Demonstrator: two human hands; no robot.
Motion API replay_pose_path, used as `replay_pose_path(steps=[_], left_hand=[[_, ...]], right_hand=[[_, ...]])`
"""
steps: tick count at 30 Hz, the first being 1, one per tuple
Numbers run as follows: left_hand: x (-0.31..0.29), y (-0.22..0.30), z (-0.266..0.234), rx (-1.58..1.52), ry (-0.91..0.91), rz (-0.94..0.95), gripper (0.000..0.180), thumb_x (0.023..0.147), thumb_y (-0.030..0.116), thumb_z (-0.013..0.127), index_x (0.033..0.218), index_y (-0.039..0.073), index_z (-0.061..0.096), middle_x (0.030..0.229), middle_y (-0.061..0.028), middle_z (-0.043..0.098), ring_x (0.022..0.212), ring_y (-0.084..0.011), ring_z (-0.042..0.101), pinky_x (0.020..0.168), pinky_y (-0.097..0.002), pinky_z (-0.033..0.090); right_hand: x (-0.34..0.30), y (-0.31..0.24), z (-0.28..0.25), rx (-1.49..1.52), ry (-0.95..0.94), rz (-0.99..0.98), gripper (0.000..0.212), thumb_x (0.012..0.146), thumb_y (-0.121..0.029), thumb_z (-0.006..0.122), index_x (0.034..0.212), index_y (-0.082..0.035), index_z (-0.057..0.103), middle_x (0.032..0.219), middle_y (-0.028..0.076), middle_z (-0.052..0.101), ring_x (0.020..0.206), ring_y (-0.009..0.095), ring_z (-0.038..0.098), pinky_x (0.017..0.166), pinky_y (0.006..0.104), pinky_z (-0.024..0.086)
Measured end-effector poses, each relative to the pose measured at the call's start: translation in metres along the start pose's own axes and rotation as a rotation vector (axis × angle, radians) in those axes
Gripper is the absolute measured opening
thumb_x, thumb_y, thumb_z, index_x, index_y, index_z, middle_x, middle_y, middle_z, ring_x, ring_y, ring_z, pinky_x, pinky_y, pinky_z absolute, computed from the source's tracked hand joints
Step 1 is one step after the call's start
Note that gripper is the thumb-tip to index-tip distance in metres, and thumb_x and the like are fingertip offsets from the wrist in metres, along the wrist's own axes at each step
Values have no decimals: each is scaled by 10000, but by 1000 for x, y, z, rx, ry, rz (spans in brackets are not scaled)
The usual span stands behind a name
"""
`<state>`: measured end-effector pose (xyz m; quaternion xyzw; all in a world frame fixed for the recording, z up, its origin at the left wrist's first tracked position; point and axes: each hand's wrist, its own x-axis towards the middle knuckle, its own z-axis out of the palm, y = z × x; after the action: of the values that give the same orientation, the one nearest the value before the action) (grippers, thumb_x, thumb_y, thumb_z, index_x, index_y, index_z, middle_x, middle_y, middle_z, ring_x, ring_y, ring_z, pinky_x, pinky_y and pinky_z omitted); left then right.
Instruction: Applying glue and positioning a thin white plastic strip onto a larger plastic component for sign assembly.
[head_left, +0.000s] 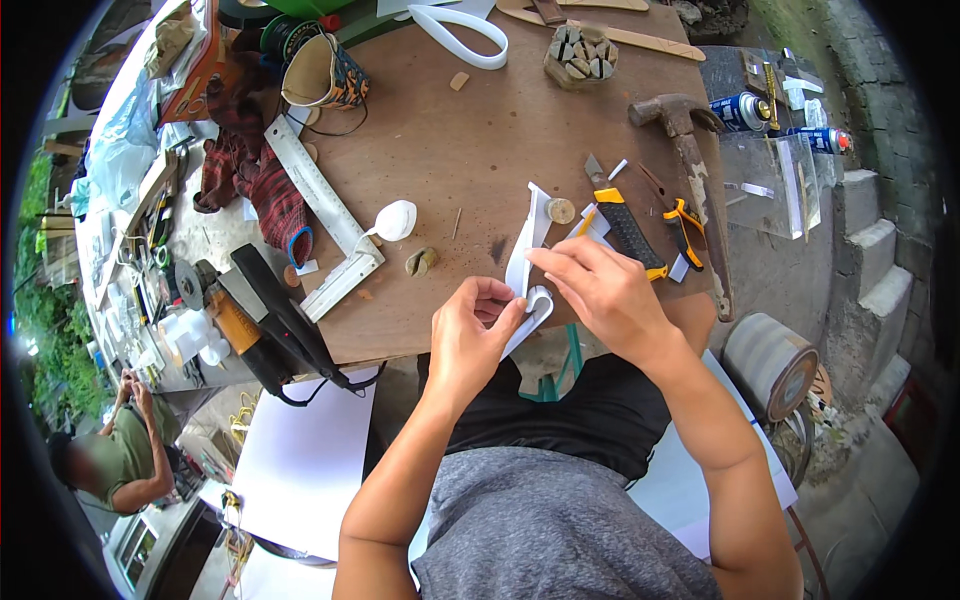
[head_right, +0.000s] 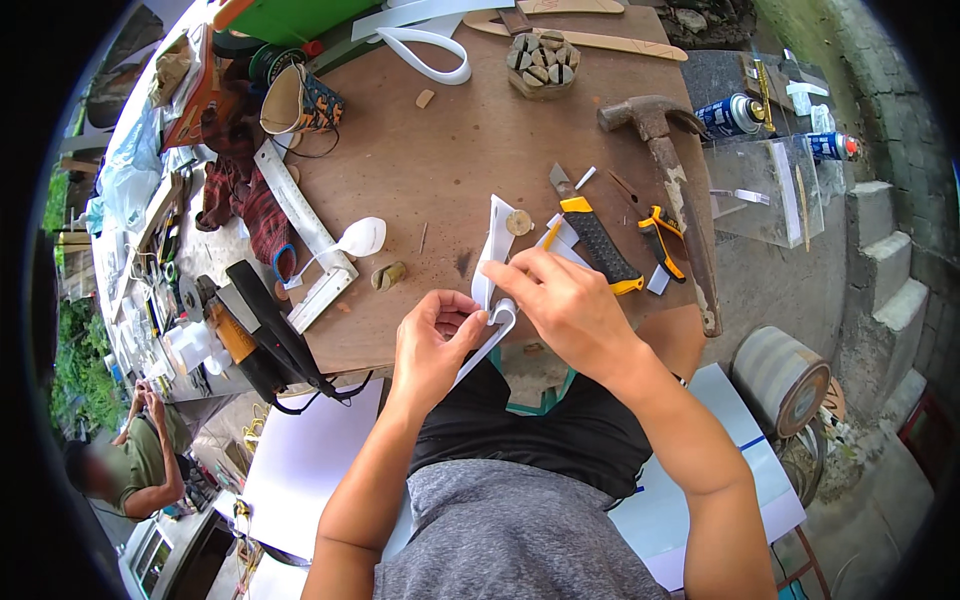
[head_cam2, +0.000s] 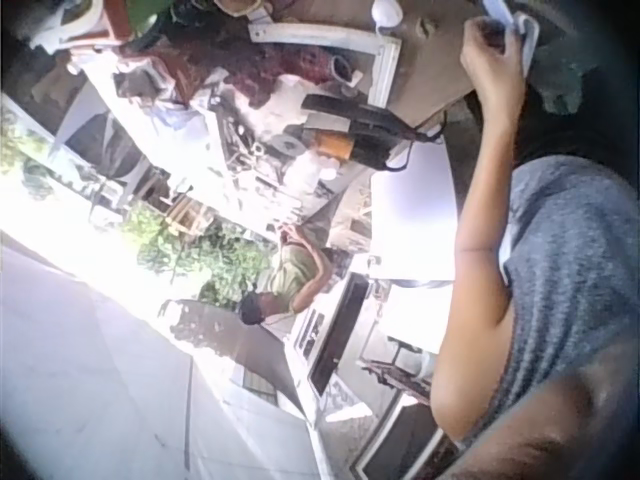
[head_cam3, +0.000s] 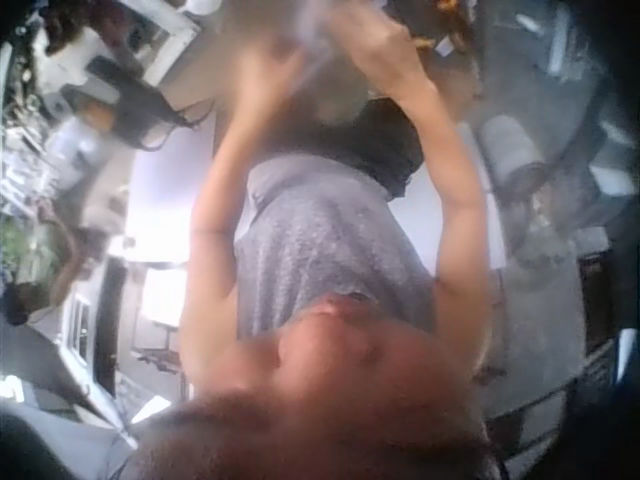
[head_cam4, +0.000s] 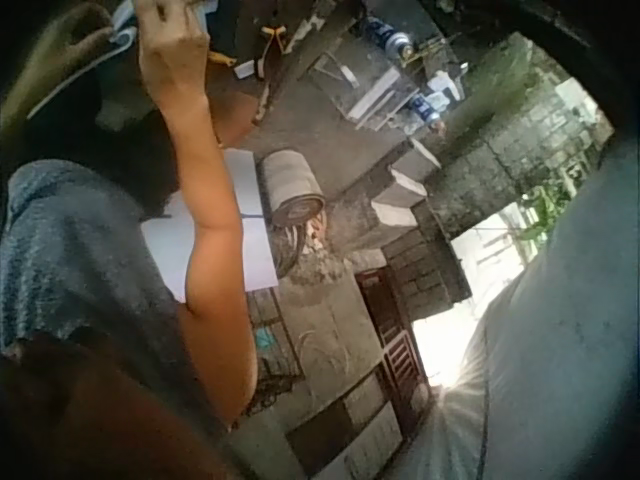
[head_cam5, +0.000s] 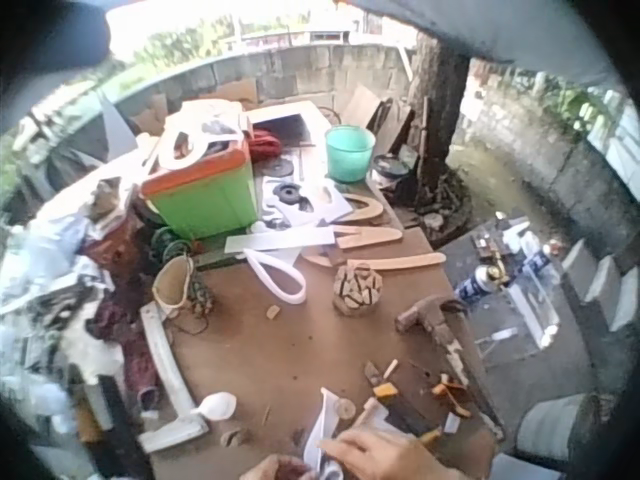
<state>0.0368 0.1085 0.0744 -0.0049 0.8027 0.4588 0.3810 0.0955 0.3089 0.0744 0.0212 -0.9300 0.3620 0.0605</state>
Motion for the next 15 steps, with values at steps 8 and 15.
replay_pose_path(steps=[8,15], left_hand=[[0,3,-1,6,-27,3,244,949,139,777,1083,-44,686,933,-65,729,833,-116,673,781,-283,567],[-5,-4,-5,-128,-38,-12,240,946,118,765,1097,-50,683,1010,-99,738,920,-140,687,859,-303,562]], right_hand=[[3,12,10,-50,-135,-112,378,833,-74,696,1211,-83,699,882,64,691,793,241,718,685,367,589],[4,13,14,-52,-86,-149,350,818,-87,700,1168,-79,703,845,54,660,766,229,700,693,366,581]])
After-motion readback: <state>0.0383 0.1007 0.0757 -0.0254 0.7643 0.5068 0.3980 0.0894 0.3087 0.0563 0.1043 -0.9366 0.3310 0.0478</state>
